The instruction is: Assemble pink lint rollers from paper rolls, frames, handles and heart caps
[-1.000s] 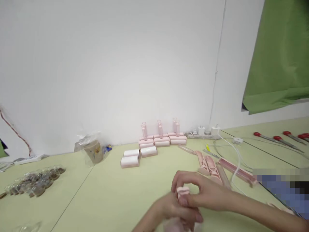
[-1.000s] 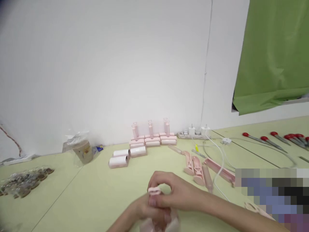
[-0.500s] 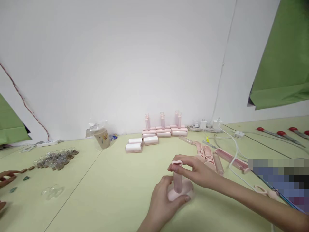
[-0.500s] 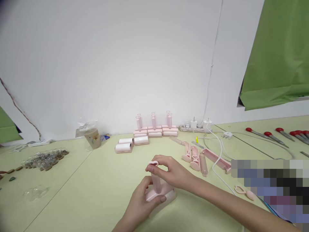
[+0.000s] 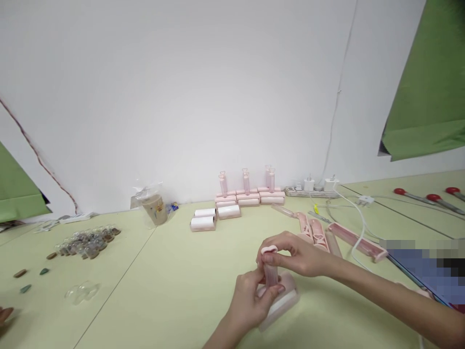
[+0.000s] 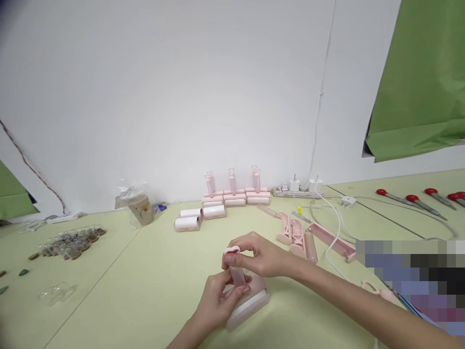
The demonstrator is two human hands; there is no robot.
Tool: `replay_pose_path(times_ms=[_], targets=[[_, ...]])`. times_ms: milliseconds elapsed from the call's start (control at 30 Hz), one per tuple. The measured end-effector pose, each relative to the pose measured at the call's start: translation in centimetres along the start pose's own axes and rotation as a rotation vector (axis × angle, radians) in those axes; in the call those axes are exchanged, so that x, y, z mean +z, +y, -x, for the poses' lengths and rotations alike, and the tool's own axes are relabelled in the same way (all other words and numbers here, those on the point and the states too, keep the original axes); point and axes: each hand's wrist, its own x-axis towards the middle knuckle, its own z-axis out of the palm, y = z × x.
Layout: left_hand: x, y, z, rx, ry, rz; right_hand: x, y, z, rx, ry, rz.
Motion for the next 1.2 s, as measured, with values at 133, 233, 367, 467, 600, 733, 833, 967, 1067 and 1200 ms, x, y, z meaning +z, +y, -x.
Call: replay_pose_path(times_ms=[133,233,367,467,600,733,833,967,1067,1200], targets=[[-0.4,0.3,-0.1,-0.047,-0.025,0.040,0.1,0.5,1.3,0.185,-0.016,0.044],[-1.2,0.4,-0.1,0.057,-0.015,-0.074,1.6,2.2,3.0,0.317,-0.102,0.251],[-2.9,-0.9,-0.2,0.187,0.047,-0.132,3.6,5.0,4.3,0.392,-0.098,0.351],[-5.0,-3.2,-1.5,0.023,0.333,-0.243,2.1,6.7,3.1,0.437,0.001,0.431],[-8.3,-7.2,-4.9,-0.287,0.768,-0.380,-3.3,9.7,-1.8,0.458,0.149,0.548],[-10.4,-9.9,-7.9,-0.423,0.955,-0.465,-7.1,13.8,-6.8,0.513,0.203,0.603],[-10.6,-10.7,-9.2,-0.429,0.984,-0.501,-7.4,16.2,-8.6,0.527,0.215,0.572],[-10.2,-11.1,-9.8,-0.454,1.027,-0.499,-6.4,17.2,-9.2,0.511,0.340,0.507],[-10.4,-10.8,-9.4,-0.457,0.996,-0.456,-5.3,16.2,-8.7,0.485,0.464,0.404],[-10.8,-8.9,-7.7,-0.324,0.794,-0.397,-2.6,13.1,-6.1,0.412,0.476,0.120]])
